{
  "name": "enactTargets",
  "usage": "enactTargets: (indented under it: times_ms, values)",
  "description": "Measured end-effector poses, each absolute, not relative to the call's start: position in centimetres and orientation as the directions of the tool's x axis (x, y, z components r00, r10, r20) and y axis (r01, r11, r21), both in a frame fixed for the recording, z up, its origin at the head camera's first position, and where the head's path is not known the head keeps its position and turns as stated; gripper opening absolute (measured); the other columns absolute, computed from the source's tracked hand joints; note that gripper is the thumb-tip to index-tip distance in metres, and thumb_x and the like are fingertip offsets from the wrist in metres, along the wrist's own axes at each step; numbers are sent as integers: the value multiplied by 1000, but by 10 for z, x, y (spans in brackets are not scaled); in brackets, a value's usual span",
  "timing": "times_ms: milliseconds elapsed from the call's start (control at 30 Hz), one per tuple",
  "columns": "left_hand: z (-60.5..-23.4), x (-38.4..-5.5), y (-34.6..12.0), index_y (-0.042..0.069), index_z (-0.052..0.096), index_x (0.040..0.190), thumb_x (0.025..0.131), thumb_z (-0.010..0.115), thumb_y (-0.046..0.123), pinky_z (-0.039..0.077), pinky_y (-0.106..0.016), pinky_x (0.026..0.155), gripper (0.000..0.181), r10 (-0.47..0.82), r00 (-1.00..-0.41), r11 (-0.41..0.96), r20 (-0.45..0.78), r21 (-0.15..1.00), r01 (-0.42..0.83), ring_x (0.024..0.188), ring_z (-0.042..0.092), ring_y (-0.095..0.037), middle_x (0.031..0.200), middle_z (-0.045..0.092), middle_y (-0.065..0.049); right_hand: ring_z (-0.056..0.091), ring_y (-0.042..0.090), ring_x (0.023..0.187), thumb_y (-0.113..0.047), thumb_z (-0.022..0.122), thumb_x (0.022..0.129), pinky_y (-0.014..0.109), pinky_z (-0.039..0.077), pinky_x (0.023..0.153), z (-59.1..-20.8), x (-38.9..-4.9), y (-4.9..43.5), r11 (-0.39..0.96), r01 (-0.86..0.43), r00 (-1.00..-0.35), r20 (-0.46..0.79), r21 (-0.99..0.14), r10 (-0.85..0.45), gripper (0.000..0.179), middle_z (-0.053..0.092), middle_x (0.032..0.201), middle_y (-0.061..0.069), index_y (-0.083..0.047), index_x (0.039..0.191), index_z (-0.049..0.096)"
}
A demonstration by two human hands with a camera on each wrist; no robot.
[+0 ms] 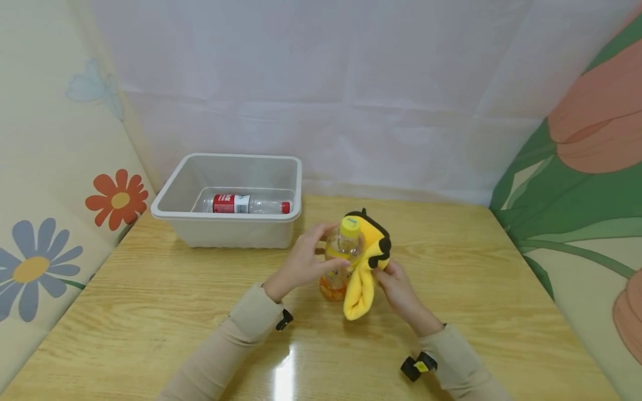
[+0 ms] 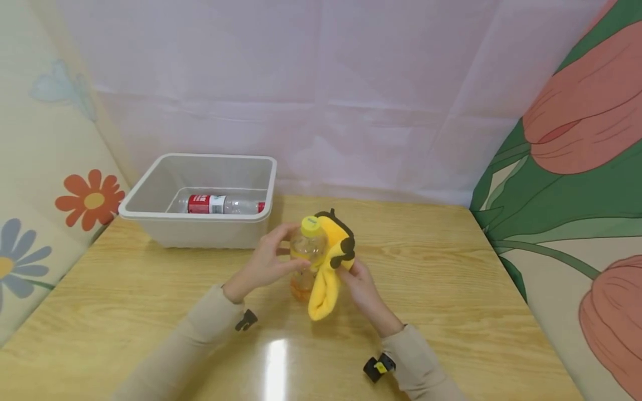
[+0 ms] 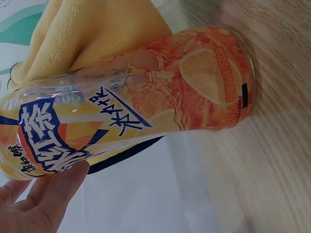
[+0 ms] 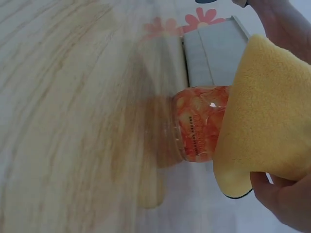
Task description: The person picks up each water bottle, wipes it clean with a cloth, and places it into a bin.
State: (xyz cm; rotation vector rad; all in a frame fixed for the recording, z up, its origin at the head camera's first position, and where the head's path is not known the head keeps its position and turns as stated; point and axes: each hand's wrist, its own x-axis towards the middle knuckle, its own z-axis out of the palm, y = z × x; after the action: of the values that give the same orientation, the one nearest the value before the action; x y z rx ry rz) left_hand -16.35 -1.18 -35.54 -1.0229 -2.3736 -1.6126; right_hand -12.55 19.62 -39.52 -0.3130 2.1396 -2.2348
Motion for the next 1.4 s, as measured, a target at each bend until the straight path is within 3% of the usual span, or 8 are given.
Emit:
enactTargets:
  times_ms: [133, 300, 500, 767, 1000, 1267, 1400]
  values:
    - [-355, -163, -11, -2, 40, 129, 76, 75, 17, 54, -31, 77, 66, 485, -770, 203, 414, 803, 560, 103, 55, -28, 118, 51, -15, 57, 8, 86, 0, 42, 90, 24, 49, 78, -398, -127, 198, -16, -71, -980, 73, -997, -185, 25, 58, 96, -6, -4, 112, 51]
    - [-356, -164, -11, -3, 39, 128, 76, 74, 14, 54, -33, 77, 65, 489, -769, 189, 411, 811, 553, 104, 54, -33, 119, 51, -16, 55, 8, 93, -2, 40, 91, 26, 47, 83, -400, -129, 199, 15, -30, -974, 26, -999, -224, 39, 56, 106, -5, 11, 127, 39]
    - [-357, -164, -12, -3, 40, 128, 76, 75, 13, 54, -35, 78, 65, 481, -771, 192, 418, 808, 557, 105, 53, -34, 119, 50, -17, 56, 7, 87, 5, 39, 89, 24, 48, 78, -404, -131, 197, 49, 23, -973, -33, -999, -227, 36, 57, 100, 3, 19, 122, 38]
    - [-358, -165, -13, 0, 40, 130, 76, 75, 16, 54, -34, 77, 66, 475, -773, 202, 422, 802, 562, 106, 52, -30, 120, 51, -14, 55, 8, 88, 4, 39, 91, 24, 48, 79, -406, -132, 198, 77, 15, -966, -34, -997, -255, 33, 57, 101, 7, 19, 120, 39]
    - [-358, -167, -12, -2, 38, 131, 74, 75, 15, 53, -30, 78, 70, 463, -777, 206, 427, 801, 563, 107, 52, -30, 123, 50, -16, 56, 8, 85, 1, 43, 92, 23, 49, 77, -403, -130, 197, 80, 13, -981, -28, -997, -191, 31, 58, 99, 7, 18, 119, 42]
    - [-356, -171, -14, -3, 41, 126, 73, 77, 16, 52, -31, 81, 67, 453, -811, 201, 370, 844, 497, 104, 54, -24, 117, 55, -15, 57, 6, 88, 0, 46, 91, 20, 49, 75, -398, -125, 202, 53, -141, -985, 134, -989, -106, 31, 60, 100, -1, 14, 119, 46]
    - [-355, -172, -15, -2, 43, 124, 73, 77, 14, 51, -35, 84, 63, 457, -810, 196, 367, 847, 494, 109, 51, -24, 119, 53, -15, 56, 7, 87, -7, 49, 93, 19, 49, 73, -394, -125, 207, 35, -226, -971, 223, -973, -87, 20, 60, 97, -4, -2, 110, 57]
